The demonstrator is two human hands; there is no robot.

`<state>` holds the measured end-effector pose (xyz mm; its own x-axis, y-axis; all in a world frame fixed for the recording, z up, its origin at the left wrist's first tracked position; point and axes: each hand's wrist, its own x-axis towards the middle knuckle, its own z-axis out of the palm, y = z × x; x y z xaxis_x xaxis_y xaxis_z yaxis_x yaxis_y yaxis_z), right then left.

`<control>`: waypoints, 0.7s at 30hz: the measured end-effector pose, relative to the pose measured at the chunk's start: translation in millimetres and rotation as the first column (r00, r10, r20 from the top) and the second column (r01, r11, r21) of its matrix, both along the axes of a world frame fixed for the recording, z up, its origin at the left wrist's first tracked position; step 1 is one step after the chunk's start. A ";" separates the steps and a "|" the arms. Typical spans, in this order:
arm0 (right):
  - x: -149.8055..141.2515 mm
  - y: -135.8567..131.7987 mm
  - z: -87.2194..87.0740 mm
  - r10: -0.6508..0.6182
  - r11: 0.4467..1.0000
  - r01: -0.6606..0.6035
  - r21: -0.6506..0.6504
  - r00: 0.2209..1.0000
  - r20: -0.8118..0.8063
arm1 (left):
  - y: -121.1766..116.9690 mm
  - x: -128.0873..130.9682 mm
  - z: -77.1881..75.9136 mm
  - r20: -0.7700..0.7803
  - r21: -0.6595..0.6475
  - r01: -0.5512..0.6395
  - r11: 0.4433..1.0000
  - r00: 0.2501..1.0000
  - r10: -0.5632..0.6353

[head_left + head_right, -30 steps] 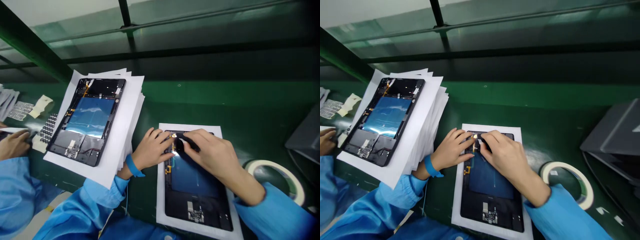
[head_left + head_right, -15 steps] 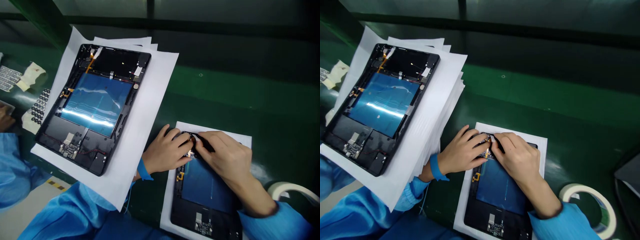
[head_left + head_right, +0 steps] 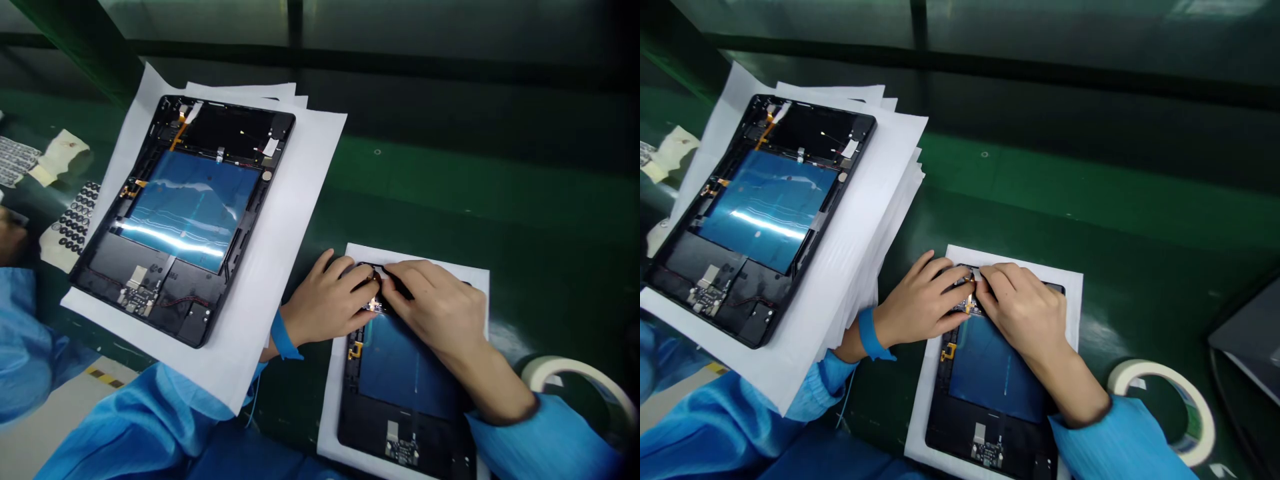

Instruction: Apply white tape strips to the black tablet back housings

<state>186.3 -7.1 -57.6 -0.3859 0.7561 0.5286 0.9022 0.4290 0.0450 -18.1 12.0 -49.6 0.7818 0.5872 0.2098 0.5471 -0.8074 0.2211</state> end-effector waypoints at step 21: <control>0.7 -4.0 1.4 0.075 0.997 -0.072 0.030 0.993 -0.089 | -3.3 -0.7 -0.8 0.012 -0.063 -0.019 0.998 1.000 0.019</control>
<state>187.0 -11.1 -56.2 -0.3901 0.7124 0.5834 0.8691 0.4941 -0.0223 -18.8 8.7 -50.3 0.7679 0.6144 0.1813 0.5591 -0.7810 0.2783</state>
